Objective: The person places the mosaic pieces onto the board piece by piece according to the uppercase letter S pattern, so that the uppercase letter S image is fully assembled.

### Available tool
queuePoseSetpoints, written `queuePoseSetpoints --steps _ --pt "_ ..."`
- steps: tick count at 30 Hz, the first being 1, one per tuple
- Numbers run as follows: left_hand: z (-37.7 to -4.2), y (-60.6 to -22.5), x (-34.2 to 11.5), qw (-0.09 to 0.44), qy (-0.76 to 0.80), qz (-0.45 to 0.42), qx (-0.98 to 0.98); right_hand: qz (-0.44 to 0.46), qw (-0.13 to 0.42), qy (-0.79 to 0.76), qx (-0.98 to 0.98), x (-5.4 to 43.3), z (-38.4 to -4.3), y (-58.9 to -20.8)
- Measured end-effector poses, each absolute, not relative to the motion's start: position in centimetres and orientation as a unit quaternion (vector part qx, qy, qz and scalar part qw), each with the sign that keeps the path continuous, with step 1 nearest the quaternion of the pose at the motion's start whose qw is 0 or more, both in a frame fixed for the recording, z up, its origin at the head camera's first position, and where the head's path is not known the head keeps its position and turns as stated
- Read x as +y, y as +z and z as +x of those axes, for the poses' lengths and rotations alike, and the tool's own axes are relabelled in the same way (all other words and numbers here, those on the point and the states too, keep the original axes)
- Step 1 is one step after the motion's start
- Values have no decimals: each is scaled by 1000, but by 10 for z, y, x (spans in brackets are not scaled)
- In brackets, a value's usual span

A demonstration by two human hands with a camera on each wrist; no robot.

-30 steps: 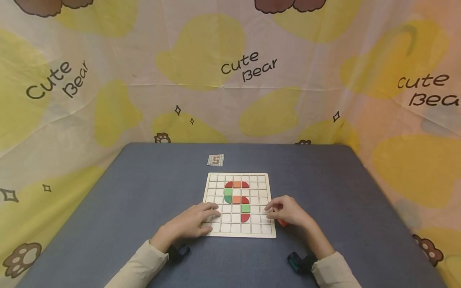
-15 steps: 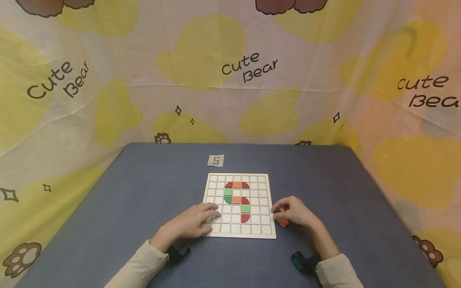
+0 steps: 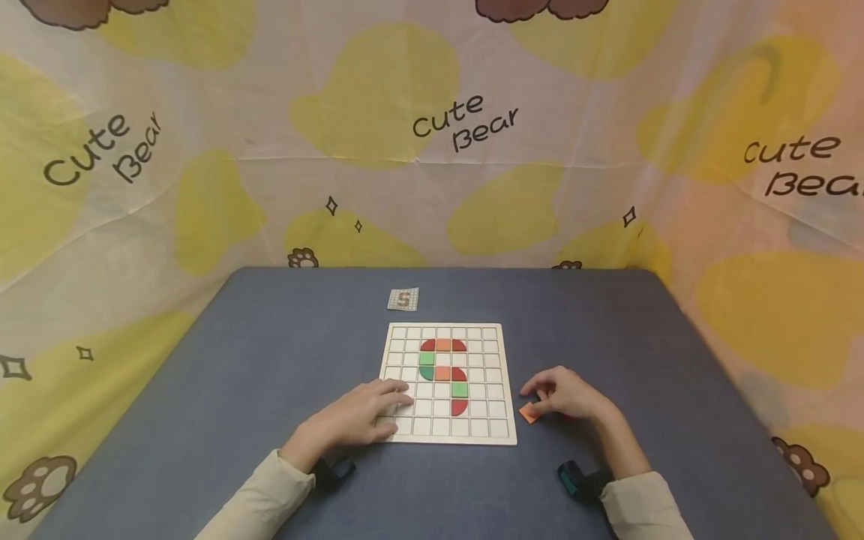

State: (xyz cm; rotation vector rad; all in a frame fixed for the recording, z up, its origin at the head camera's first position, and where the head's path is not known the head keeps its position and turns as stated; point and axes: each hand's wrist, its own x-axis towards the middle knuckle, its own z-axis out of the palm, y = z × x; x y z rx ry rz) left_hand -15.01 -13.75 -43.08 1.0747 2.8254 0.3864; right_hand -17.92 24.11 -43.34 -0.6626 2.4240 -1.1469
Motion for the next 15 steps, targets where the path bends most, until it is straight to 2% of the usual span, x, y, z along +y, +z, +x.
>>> queuePoseSetpoints --steps 15 --pt "-150 -429 -139 60 120 345 929 -279 216 -418 837 251 -179 -432"
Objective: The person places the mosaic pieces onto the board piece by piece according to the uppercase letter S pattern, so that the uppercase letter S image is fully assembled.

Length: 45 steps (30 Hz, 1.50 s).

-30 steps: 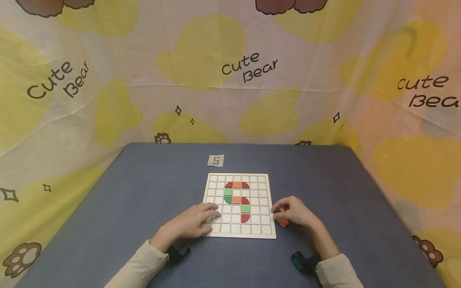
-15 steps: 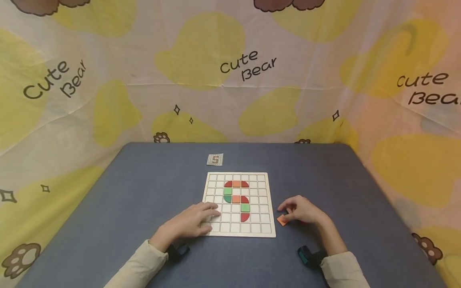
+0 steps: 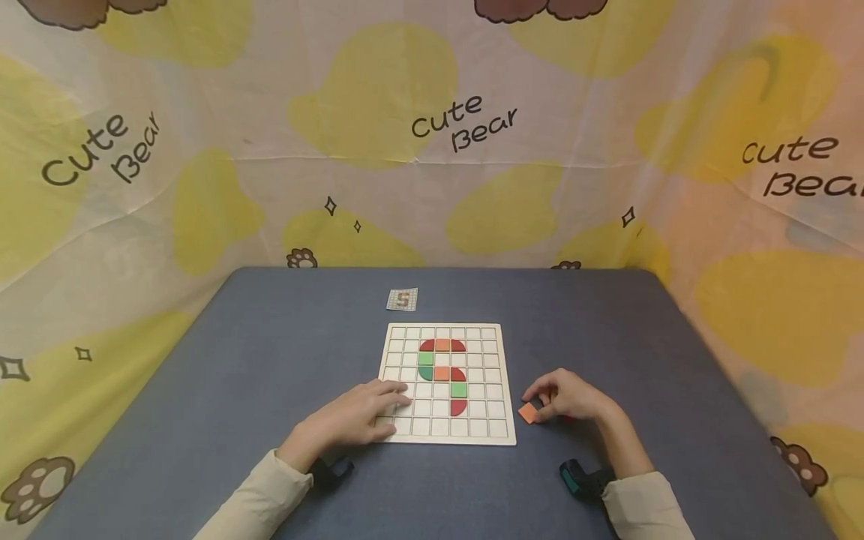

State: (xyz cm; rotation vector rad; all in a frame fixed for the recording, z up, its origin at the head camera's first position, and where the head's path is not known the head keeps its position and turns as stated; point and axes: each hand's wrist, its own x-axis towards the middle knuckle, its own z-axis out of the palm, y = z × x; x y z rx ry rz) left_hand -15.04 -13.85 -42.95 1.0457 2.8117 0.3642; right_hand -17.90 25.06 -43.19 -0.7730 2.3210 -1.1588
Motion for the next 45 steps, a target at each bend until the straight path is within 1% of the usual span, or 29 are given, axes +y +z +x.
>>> queuePoseSetpoints --steps 8,14,27,40,45 --pt "-150 -429 -140 77 113 347 928 -283 207 -414 840 252 -179 -433" --pt "-150 -431 -141 77 110 353 926 -279 190 -408 848 252 -179 -434" --pt "-150 -430 -141 72 108 366 921 -234 167 -404 868 246 -180 -434" --pt "-148 -427 -140 98 136 349 922 -234 163 -401 870 238 -180 -430" --pt "-147 -427 -139 91 139 352 921 -235 160 -405 869 232 -180 -430"
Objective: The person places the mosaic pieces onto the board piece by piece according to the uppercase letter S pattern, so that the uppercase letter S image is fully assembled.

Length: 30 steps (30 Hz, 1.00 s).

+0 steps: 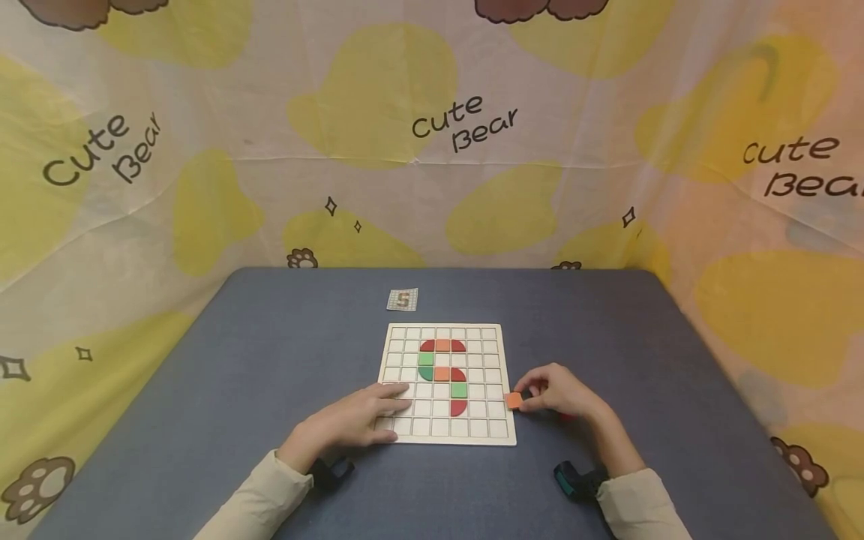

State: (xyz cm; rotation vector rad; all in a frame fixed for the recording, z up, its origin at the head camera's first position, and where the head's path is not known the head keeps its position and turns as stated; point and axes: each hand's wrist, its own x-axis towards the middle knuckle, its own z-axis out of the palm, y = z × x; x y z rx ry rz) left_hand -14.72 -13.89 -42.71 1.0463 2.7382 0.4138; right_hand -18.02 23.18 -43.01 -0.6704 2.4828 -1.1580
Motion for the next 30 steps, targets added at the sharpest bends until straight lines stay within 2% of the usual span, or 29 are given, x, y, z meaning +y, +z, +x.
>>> queuePoseSetpoints --steps 14,30 --pt "-146 -428 -138 105 141 334 926 -232 150 -415 867 212 -180 -431" --pt "-146 -426 -138 96 139 343 924 -249 137 -425 859 191 -178 -428"
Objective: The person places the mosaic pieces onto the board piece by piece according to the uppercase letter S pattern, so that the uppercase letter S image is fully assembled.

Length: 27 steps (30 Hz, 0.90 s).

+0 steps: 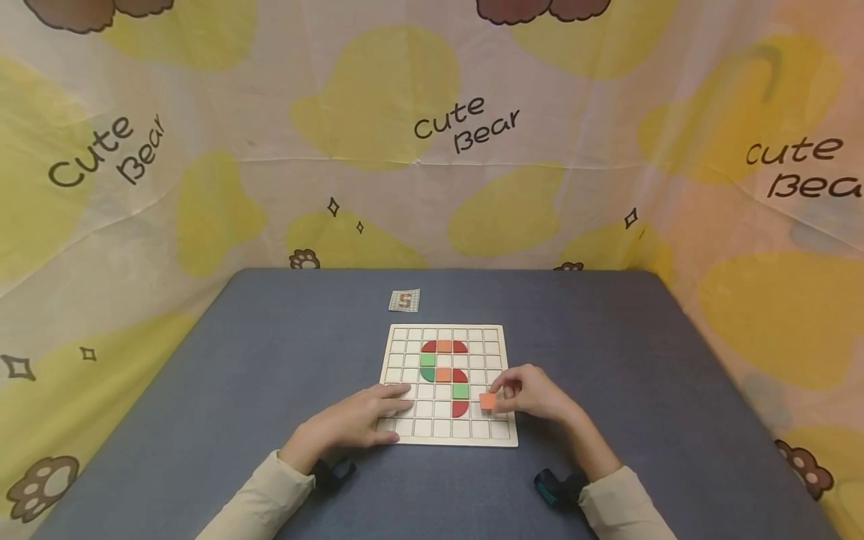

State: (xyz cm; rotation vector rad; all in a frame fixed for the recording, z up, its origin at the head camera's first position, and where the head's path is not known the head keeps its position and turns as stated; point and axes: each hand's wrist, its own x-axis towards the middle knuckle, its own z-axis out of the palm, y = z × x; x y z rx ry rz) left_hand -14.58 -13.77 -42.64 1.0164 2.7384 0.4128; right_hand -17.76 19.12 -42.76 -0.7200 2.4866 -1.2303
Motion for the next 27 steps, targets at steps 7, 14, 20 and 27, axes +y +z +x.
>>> queuePoseSetpoints --steps 7,14,20,27 --pt "-145 -423 -137 97 142 344 923 -253 128 -413 866 187 -180 -431" --pt "-146 -422 -138 94 134 343 925 -248 126 -408 870 178 -180 -431" --pt "-146 -423 -138 95 136 345 924 -249 131 -415 865 171 -178 -431" --pt "-146 -423 -138 97 129 343 925 -250 123 -424 862 163 -175 -434"
